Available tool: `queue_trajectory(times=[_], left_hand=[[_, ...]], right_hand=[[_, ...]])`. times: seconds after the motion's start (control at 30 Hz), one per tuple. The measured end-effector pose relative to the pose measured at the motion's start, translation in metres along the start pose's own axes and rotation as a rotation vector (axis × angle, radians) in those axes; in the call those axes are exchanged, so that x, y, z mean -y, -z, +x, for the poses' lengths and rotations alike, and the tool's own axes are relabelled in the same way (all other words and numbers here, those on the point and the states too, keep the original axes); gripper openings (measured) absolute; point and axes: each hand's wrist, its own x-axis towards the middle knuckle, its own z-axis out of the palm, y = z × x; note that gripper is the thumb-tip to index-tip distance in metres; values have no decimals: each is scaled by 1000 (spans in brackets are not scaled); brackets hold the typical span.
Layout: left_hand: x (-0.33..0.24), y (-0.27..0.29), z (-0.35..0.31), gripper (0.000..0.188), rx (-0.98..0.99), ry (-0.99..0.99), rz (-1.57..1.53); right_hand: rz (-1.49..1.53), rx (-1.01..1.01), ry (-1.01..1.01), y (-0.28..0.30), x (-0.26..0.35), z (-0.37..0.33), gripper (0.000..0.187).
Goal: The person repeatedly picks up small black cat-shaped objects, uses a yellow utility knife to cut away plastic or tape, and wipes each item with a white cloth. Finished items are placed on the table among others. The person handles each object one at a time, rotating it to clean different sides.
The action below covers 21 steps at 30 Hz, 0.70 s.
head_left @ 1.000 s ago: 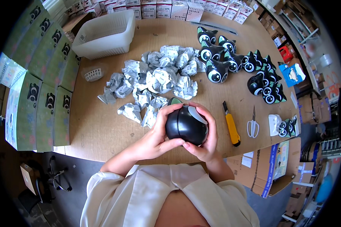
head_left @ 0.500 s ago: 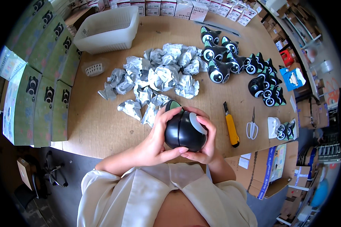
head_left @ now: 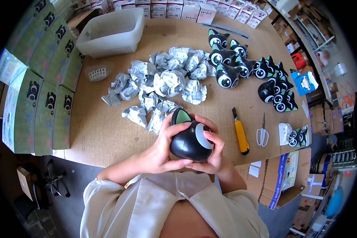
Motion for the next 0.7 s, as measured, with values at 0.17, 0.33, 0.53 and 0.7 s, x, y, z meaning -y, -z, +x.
queue_trajectory(times=[0.17,0.33,0.53,0.7], left_hand=[[32,-13,3,81,-158,-119,-369],[41,-6,2,112,-40,-72,-476],[32,-14,13,123,-153,407,-614],[28,-25,20,113,-113,358,-619]], right_hand=[[167,-145,-120,-3,3,4,130],[-148,-197,-200,3,12,-1,123],[-536,-145,-45,17,8,-3,126],[-70,-218,-399,18,10,-22,128]])
